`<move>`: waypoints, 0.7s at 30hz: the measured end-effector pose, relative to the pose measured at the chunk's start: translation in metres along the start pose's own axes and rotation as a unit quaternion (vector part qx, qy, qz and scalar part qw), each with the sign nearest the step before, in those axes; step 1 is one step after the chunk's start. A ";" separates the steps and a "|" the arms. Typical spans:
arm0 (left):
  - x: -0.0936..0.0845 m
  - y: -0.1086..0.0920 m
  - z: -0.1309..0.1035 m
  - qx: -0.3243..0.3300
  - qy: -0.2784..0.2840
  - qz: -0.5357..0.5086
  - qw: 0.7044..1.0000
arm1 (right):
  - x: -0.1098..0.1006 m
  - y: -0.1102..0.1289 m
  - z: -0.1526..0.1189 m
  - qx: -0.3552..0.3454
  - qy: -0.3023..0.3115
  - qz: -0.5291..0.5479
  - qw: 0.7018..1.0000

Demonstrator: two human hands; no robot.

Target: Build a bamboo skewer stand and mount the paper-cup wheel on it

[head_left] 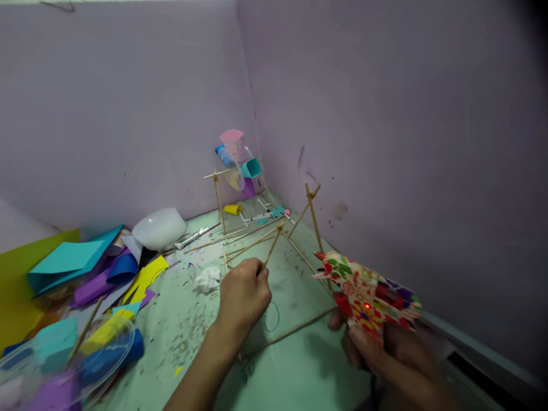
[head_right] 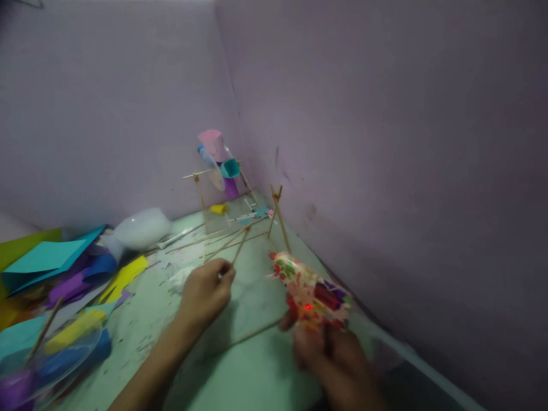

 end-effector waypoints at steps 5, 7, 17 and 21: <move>-0.036 0.041 -0.026 -0.026 -0.097 -0.182 0.978 | 0.035 0.008 0.019 0.022 0.085 0.003 0.996; -0.039 0.062 -0.034 -0.058 -0.102 -0.260 0.958 | 0.057 0.015 0.033 0.012 0.135 0.008 0.991; -0.036 0.097 -0.050 -0.101 -0.117 -0.392 0.907 | 0.139 0.028 0.107 -0.038 0.136 -0.152 0.978; -0.035 0.100 -0.050 -0.102 -0.114 -0.384 0.911 | 0.147 0.029 0.121 -0.079 0.102 -0.290 0.948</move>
Point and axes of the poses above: each hand's wrist, its own z-axis towards the middle knuckle, its own x-axis out of the palm, y = z × x, the point moved 10 cm from there along z, towards the middle knuckle, and after that the axes turned 1 degree about x, right-handed, at the moved point
